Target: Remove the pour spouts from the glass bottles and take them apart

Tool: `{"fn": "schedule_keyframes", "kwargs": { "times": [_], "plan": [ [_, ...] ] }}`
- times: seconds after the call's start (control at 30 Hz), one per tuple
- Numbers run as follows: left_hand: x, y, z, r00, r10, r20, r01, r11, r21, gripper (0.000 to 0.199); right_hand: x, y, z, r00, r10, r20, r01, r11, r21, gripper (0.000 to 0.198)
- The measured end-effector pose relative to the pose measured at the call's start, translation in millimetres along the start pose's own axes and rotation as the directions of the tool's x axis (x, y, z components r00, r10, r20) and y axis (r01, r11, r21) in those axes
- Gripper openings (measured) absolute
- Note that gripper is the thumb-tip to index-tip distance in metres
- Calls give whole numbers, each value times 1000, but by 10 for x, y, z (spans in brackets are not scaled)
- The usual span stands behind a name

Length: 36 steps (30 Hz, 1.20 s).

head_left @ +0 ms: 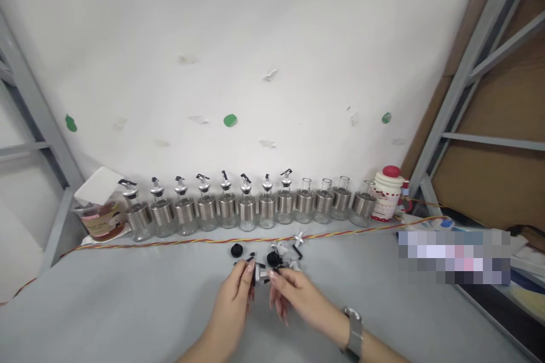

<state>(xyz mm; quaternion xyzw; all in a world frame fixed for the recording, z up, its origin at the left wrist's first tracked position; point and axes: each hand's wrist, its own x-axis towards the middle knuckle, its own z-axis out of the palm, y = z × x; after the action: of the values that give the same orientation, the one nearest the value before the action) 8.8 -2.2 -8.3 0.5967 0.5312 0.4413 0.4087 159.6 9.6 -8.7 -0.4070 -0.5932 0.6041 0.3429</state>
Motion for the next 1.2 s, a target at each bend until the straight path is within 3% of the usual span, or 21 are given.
{"fn": "schedule_keyframes", "kwargs": {
  "times": [0.1,0.17,0.27,0.37,0.47,0.57,0.63,0.73,0.83,0.9,1.0,1.07,1.2],
  "plan": [
    [-42,2,-63,960,279,2,-263,906,333,24,21,-3,10,968,160,192,-222,904,366,62],
    [-39,-42,-85,919,388,71,-378,814,441,18,5,-12,12,955,192,228,-283,825,489,60],
    [-16,-108,-86,873,460,159,-474,730,492,16,-30,-19,4,942,230,243,-330,752,570,54],
    [-9,-109,-81,868,454,199,-491,727,481,17,-43,-18,-14,929,253,270,-368,695,617,44],
    [-18,-60,-71,902,396,174,-432,810,396,19,-22,-6,-15,937,240,255,-349,703,620,36],
    [-10,-27,-37,976,195,94,-210,959,189,27,11,21,18,989,112,101,-149,818,555,37],
    [22,-35,-7,995,40,95,-39,999,-12,34,18,35,48,999,34,-14,-25,906,423,41],
    [92,-75,27,980,-98,174,143,952,-271,43,-7,32,83,987,-93,-127,109,986,125,44],
    [141,-100,33,948,-189,256,281,874,-397,52,-28,18,81,973,-188,-135,181,982,-58,40],
    [145,-90,23,952,-213,221,288,869,-402,53,-6,23,58,985,-156,-75,154,988,-31,41],
    [129,-38,-7,984,-169,47,175,924,-340,47,70,54,9,999,-28,17,26,996,90,51],
    [120,-1,-27,992,-128,-18,117,949,-293,45,118,79,-21,1000,16,-13,-14,989,149,54],
    [121,12,-38,992,-126,-19,117,958,-260,45,142,98,-51,994,-32,-101,49,984,172,50]
  ]
}}
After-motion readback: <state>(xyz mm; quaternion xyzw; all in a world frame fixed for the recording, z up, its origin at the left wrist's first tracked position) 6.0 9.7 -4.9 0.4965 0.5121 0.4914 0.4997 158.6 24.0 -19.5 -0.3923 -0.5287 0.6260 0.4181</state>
